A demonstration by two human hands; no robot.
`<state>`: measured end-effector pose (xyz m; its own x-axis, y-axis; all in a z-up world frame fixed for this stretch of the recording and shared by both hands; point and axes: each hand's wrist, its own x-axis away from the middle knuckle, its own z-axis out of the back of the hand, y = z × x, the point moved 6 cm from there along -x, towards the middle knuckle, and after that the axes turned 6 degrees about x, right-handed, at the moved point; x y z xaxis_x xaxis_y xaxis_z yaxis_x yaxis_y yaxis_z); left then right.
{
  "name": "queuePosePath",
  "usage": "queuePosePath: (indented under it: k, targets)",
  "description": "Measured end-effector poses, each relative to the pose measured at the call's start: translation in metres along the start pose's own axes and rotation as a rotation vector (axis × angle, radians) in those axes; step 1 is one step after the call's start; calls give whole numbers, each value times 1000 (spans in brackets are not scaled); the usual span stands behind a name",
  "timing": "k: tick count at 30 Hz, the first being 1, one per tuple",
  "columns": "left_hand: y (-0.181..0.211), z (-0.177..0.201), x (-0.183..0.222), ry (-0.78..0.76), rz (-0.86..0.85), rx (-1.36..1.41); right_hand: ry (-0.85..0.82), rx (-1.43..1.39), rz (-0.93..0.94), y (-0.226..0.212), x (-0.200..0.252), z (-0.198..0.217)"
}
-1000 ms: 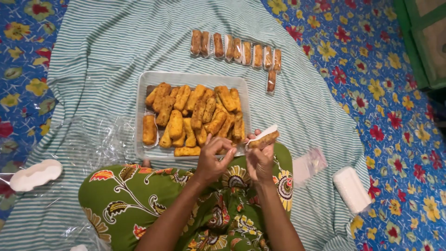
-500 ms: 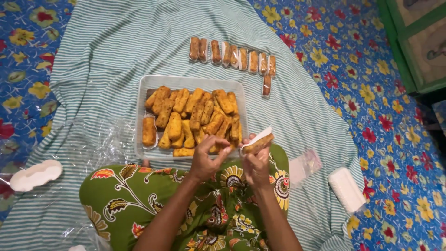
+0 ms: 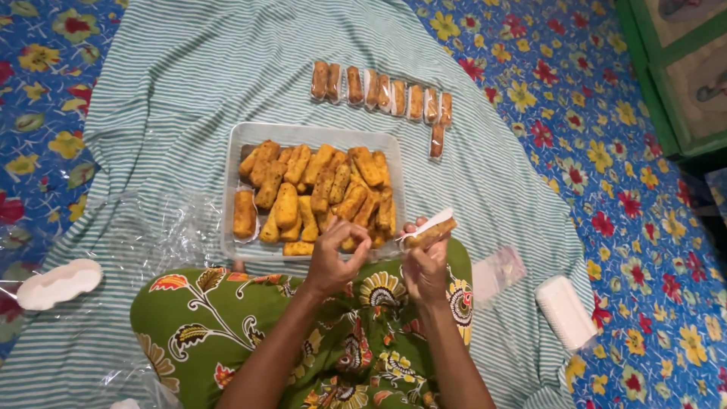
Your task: Wrapping individual pieces of fried food in small paper sheets
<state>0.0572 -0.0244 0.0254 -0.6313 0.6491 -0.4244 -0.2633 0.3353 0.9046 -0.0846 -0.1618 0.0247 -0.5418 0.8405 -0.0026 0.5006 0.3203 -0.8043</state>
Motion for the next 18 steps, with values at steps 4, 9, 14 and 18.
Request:
queuePosePath:
  k: [4,9,14,18]
  targets:
    - [30,-5,-9,-35,-40,7,-9,-25,-37,11,7,-6]
    - [8,-20,2,-61,11,-13,-5,16,-56,17,9,-1]
    - [-6,-20,4,-74,8,-28,-13,-11,-40,27,2,8]
    - [-3,-17,1,-73,-35,-98,5,-4,-59,26,-2,13]
